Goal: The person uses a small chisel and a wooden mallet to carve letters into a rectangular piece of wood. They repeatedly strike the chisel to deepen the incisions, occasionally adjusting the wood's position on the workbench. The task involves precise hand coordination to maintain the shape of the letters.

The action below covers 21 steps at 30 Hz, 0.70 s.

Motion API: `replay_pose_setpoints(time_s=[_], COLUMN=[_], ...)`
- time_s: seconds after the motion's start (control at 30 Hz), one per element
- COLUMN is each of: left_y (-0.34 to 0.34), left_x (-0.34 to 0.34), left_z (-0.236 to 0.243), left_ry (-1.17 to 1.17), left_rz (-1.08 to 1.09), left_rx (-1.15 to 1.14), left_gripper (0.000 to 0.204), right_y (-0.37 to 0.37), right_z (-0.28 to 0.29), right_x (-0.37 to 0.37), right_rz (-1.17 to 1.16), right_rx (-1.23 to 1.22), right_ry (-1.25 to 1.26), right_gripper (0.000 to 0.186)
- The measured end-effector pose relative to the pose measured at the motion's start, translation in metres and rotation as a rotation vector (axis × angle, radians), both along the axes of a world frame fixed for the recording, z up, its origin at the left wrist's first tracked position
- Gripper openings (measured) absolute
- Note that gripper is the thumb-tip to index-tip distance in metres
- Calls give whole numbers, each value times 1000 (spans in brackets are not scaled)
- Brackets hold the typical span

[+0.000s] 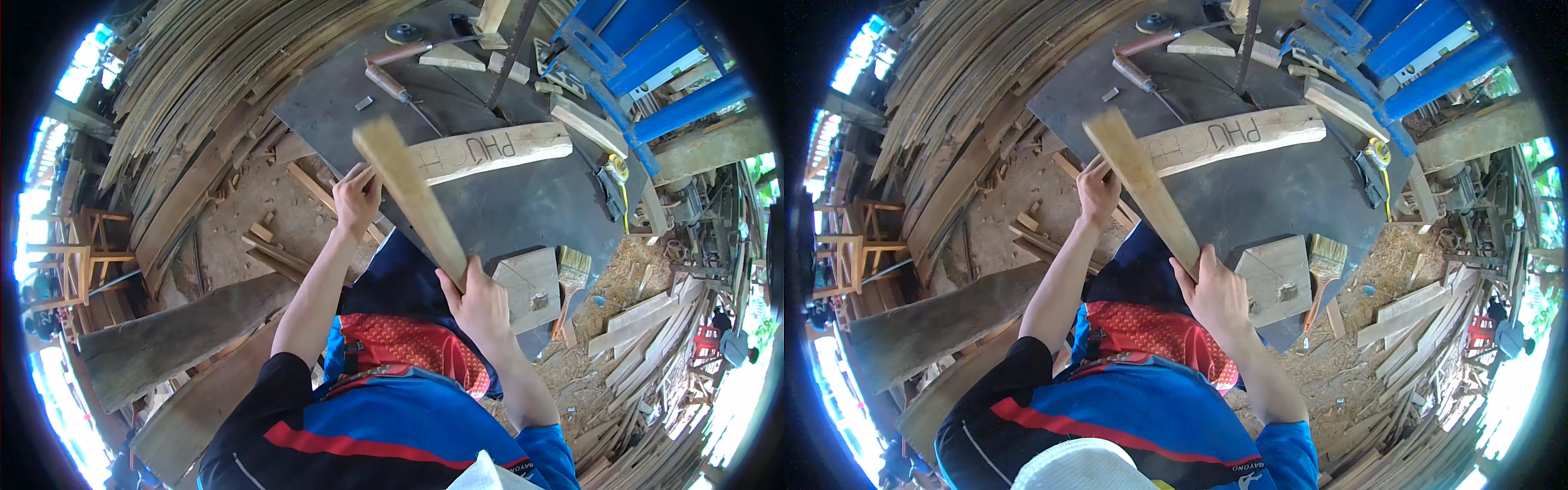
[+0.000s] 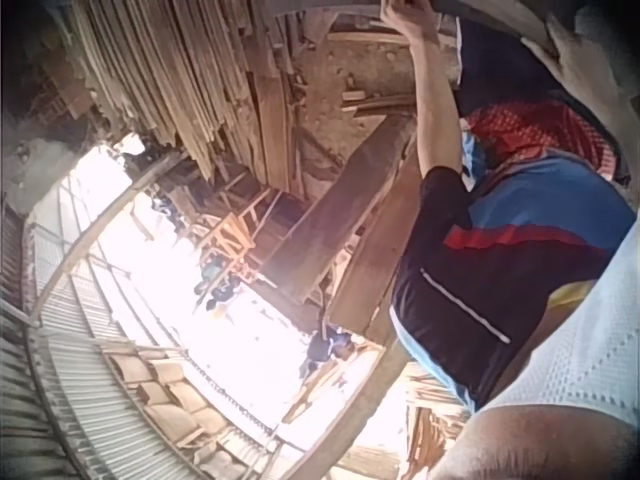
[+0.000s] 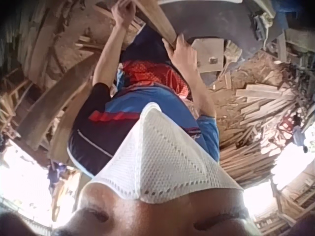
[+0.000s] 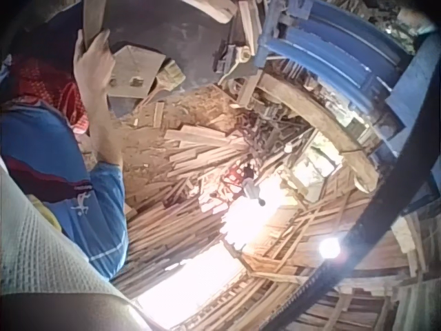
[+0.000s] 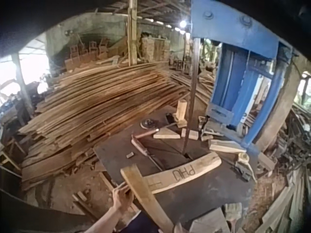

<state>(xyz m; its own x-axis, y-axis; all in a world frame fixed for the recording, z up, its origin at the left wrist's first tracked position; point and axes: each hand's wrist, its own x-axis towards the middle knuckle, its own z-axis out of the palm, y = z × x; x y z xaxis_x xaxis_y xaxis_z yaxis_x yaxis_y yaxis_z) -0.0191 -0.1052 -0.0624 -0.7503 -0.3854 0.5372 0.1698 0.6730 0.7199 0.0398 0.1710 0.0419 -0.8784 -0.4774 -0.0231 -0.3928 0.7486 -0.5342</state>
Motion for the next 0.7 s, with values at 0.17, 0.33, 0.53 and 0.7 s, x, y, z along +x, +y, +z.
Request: replay_pose_setpoints(time_s=[0.17, 0.33, 0.53, 0.7], left_y=[-3, 7, -2, 1], left_x=[-3, -9, -10, -10], left_z=[4, 15, 11, 9], left_ry=[-52, -141, -123, -92], left_rz=[17, 89, 68, 51], left_rx=[-35, 133, 293, 289], left_gripper=[13, 19, 21, 20], right_y=[9, 14, 14, 17], right_z=[1, -15, -23, -24], right_x=[-8, -21, -19, -15], right_rz=[-16, -165, -328, -338], right_rx=[-224, -437, -555, -546], right_ry=[-97, -316, -609, -627], right_gripper=[43, 42, 40, 41])
